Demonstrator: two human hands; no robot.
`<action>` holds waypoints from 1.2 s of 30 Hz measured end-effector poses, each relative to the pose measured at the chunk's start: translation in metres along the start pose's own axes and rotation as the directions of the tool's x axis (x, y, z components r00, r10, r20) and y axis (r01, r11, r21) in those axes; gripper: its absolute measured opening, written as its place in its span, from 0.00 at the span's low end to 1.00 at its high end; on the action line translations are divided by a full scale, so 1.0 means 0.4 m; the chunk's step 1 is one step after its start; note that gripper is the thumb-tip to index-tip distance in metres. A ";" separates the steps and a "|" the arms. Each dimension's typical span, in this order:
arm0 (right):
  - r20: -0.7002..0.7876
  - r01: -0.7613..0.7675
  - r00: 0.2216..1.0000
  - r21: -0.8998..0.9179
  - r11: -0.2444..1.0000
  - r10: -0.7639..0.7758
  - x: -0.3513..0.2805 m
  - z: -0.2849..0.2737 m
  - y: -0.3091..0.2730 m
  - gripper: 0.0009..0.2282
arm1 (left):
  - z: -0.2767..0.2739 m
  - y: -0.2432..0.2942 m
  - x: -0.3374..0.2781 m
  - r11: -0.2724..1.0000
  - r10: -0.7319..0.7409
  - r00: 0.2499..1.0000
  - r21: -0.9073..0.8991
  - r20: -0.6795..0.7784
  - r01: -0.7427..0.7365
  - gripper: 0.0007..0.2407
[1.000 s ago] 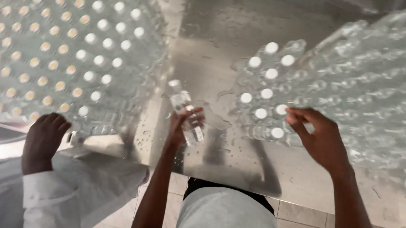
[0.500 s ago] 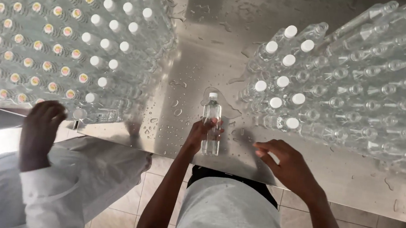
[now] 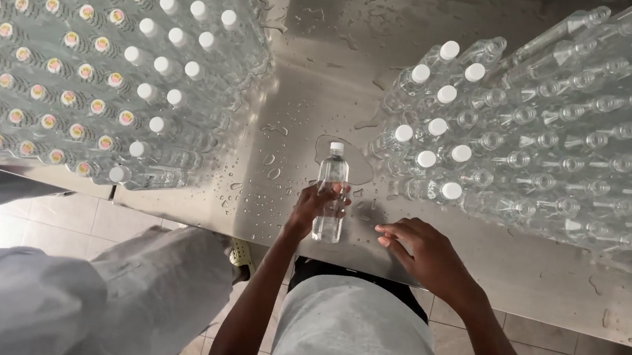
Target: Arranging water bottles on a production table and manually tightening plastic caps onto them.
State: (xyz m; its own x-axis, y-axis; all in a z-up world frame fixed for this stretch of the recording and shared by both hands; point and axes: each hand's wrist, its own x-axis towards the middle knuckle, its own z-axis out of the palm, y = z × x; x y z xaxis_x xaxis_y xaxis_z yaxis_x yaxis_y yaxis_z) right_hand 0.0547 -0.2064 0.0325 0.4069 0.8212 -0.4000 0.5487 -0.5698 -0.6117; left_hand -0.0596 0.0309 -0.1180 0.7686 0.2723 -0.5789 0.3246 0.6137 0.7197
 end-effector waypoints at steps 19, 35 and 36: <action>0.101 0.565 0.825 -0.174 0.807 -0.556 0.100 -0.250 -0.101 0.15 | -0.021 0.074 -0.081 0.987 0.105 0.488 -0.031 0.866 -0.157 0.25; 0.279 0.725 0.021 -0.665 -0.178 -0.960 0.102 -0.198 -0.159 0.17 | 0.024 0.004 -0.140 0.868 -0.037 -0.149 0.106 0.988 0.485 0.37; 0.194 0.785 0.003 -0.608 -0.118 -0.981 0.116 -0.181 -0.137 0.21 | 0.032 0.017 -0.153 0.867 -0.043 -0.175 0.124 0.984 0.483 0.33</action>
State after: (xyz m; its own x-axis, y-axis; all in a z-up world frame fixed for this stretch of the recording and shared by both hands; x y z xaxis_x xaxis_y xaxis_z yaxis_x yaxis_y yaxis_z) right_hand 0.0963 -0.1394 0.0967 -0.6787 0.5668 0.4671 0.6987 0.6943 0.1727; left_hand -0.0975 0.0086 -0.0727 0.3934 -0.8032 0.4474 0.7212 0.5714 0.3917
